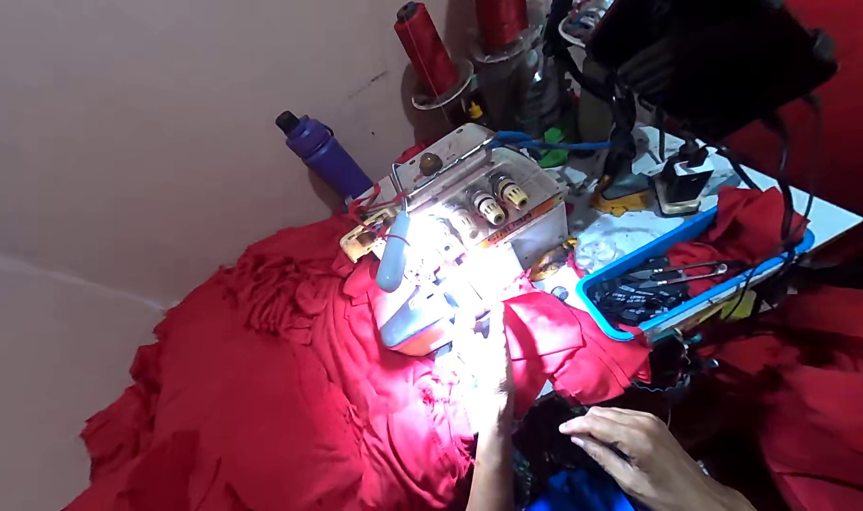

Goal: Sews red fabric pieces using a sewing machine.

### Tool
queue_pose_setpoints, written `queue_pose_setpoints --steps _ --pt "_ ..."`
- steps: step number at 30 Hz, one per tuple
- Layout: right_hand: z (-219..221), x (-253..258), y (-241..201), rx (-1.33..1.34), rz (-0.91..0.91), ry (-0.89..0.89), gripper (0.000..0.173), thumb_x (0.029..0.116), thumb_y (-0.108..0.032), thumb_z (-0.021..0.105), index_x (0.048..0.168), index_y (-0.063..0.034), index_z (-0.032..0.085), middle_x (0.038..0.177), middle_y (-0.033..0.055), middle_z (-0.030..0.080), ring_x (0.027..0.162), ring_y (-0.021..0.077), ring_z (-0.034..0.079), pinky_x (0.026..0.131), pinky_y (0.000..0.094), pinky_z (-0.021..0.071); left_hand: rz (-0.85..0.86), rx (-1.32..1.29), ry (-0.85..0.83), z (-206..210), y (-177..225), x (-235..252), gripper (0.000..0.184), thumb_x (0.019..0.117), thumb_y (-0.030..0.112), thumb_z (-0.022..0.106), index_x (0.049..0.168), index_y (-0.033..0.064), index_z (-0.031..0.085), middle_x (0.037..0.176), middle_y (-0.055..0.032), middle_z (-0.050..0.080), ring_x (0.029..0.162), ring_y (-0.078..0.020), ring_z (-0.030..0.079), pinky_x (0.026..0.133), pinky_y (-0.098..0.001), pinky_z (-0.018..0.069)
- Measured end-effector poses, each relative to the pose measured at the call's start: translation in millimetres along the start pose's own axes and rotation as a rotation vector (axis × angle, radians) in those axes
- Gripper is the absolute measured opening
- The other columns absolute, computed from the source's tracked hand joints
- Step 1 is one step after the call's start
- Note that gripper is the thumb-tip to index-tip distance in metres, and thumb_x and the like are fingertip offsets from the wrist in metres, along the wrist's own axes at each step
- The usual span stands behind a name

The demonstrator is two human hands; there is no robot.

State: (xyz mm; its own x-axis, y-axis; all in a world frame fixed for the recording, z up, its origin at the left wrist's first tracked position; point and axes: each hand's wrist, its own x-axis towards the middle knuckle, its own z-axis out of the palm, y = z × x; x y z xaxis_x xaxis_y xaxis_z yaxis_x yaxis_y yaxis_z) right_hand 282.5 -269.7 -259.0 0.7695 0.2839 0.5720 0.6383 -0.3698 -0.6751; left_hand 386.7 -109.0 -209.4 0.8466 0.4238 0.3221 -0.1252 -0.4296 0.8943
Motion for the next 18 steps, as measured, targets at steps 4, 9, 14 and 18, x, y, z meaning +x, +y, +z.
queue_pose_setpoints --steps 4,9,14,18 --pt "1 1 -2 0.027 0.017 0.002 0.023 0.0998 -0.021 0.056 0.097 -0.0110 0.077 0.079 0.0041 0.070 0.071 0.0134 0.066 0.064 0.0258 0.0524 -0.014 -0.193 -0.031 -7 16 2 0.014 0.0968 0.002 0.062 0.107 -0.0076 0.060 0.087 -0.0046 0.064 0.079 -0.0023 0.062 0.077 -0.0200 0.0533" --pt "-13 28 -16 0.114 0.050 0.175 0.037 0.1001 -0.036 0.064 0.126 -0.0100 0.067 0.116 0.0076 0.069 0.112 0.0075 0.062 0.098 0.0200 0.0489 0.331 -0.220 -0.303 -41 28 -21 0.011 0.0942 -0.001 0.058 0.099 -0.0091 0.064 0.084 -0.0037 0.067 0.074 -0.0003 0.065 0.070 -0.0180 0.0564" --pt "-16 58 -36 0.203 -0.058 0.027 0.047 0.0966 -0.043 0.067 0.126 -0.0066 0.065 0.115 0.0075 0.071 0.110 0.0066 0.063 0.095 0.0221 0.0489 0.501 -0.155 -0.325 -87 41 -62 0.009 0.0955 0.013 0.067 0.094 0.0039 0.071 0.095 -0.0024 0.070 0.094 0.0004 0.066 0.083 -0.0133 0.0551" --pt "-1 63 -63 0.610 -0.027 -0.130 0.012 0.0984 -0.012 0.066 0.104 -0.0013 0.069 0.093 0.0007 0.075 0.089 -0.0079 0.065 0.082 0.0083 0.0510 0.284 -0.300 -0.290 -122 30 -85 0.024 0.0981 0.034 0.065 0.114 0.0162 0.064 0.109 0.0131 0.065 0.094 0.0113 0.061 0.081 -0.0082 0.0524"
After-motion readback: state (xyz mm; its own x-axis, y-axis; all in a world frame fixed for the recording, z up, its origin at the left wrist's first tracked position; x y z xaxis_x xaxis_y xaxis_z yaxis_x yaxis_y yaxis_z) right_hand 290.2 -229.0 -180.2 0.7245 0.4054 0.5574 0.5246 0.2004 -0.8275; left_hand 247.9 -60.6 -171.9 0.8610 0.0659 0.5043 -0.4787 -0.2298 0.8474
